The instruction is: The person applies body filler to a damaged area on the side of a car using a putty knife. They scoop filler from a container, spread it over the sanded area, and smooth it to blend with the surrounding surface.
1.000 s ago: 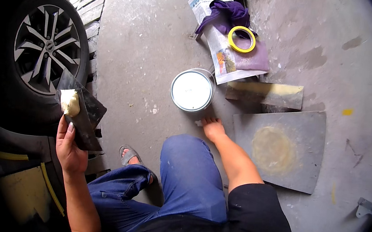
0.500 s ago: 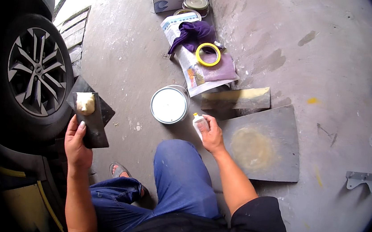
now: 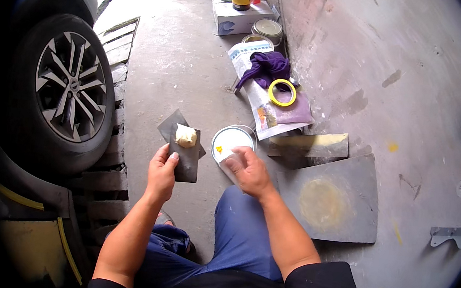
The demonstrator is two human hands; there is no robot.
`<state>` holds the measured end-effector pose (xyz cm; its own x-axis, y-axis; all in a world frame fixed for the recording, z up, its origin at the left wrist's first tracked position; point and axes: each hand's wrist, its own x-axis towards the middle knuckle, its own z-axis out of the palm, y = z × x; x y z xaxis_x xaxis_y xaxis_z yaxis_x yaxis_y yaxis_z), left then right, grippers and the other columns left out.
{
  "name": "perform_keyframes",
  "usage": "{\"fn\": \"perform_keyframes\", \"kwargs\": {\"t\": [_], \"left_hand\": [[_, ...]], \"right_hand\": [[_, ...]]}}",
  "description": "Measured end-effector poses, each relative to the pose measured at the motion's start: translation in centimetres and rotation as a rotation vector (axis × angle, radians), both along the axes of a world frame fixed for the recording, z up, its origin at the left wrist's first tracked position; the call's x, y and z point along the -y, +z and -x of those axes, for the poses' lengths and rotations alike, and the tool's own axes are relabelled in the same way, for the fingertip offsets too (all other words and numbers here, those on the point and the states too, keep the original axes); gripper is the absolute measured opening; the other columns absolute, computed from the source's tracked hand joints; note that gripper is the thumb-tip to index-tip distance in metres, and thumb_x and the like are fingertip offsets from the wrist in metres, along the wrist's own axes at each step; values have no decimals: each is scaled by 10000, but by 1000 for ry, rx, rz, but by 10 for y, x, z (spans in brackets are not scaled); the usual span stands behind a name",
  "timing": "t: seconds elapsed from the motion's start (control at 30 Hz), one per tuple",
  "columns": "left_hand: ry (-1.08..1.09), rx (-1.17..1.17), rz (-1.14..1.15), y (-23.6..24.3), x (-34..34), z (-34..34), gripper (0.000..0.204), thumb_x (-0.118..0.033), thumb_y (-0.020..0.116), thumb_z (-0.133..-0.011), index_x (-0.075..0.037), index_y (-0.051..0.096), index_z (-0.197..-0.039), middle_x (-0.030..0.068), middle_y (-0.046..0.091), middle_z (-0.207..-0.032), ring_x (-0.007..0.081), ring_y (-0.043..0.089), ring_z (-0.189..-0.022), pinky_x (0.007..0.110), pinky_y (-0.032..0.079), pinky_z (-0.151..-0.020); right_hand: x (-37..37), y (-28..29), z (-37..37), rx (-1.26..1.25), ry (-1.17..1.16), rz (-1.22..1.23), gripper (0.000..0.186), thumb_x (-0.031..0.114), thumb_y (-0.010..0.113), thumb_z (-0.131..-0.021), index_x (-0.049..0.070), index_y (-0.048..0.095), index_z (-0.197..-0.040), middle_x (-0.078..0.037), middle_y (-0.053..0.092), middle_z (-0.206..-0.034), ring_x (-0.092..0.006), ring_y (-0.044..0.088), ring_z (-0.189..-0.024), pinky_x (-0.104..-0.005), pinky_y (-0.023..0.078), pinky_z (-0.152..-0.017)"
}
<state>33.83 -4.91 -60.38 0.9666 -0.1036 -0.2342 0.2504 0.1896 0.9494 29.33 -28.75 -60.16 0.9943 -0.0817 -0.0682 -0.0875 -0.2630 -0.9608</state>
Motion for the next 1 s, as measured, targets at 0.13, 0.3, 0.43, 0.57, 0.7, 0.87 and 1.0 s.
{"fn": "perform_keyframes", "kwargs": {"t": [0.13, 0.3, 0.43, 0.57, 0.7, 0.87, 1.0], "left_hand": [[-8, 41, -17, 6, 3, -2, 344, -50, 482, -953, 49, 492, -1282, 91, 610, -1163, 123, 558, -1017, 261, 441, -907], [29, 112, -158, 6, 1, -3, 313, -63, 502, -945, 13, 541, -1246, 79, 641, -1115, 117, 574, -987, 264, 456, -877], [67, 162, -239, 5, 0, -3, 294, -66, 515, -935, -11, 571, -1219, 76, 669, -1051, 117, 595, -937, 268, 473, -844], [64, 171, -255, 12, 0, -2, 294, -58, 512, -930, -12, 575, -1213, 75, 675, -1032, 116, 602, -923, 268, 477, -833], [78, 172, -237, 12, -1, -1, 295, -52, 506, -929, -11, 575, -1212, 77, 677, -1033, 115, 604, -927, 269, 478, -833], [83, 164, -196, 9, -1, -1, 297, -50, 504, -928, -10, 574, -1214, 80, 677, -1037, 119, 606, -929, 269, 478, -835], [35, 165, -221, 14, 0, -1, 306, -54, 497, -947, 26, 531, -1240, 85, 643, -1092, 123, 592, -970, 263, 473, -862]], "right_hand": [[-17, 2, -10, 12, 38, -29, 370, 238, 695, -857, 14, 559, -1120, -163, 660, -1045, -257, 632, -1000, -351, 481, -871], [-31, 10, -19, 67, 95, -184, 317, 122, 670, -847, 14, 548, -1118, -126, 664, -1093, -212, 624, -1035, -331, 469, -912], [-41, 17, -23, 91, 108, -175, 288, 62, 645, -836, 10, 536, -1098, -129, 660, -1119, -195, 625, -1037, -330, 478, -906], [-48, 23, -27, 75, 140, -155, 275, 37, 629, -837, 7, 531, -1092, -151, 660, -1099, -205, 642, -1006, -326, 495, -877], [-51, 33, -29, 81, 169, -57, 307, -23, 616, -846, 16, 520, -1135, -87, 635, -1040, -141, 612, -952, -291, 492, -836], [-56, 37, -28, 86, 167, -162, 278, 38, 599, -901, 22, 524, -1168, -40, 617, -971, -97, 573, -869, -248, 472, -783], [-58, 39, -28, 117, 153, -195, 271, 63, 546, -949, 24, 526, -1217, 1, 590, -939, -68, 529, -834, -216, 442, -751]]}}
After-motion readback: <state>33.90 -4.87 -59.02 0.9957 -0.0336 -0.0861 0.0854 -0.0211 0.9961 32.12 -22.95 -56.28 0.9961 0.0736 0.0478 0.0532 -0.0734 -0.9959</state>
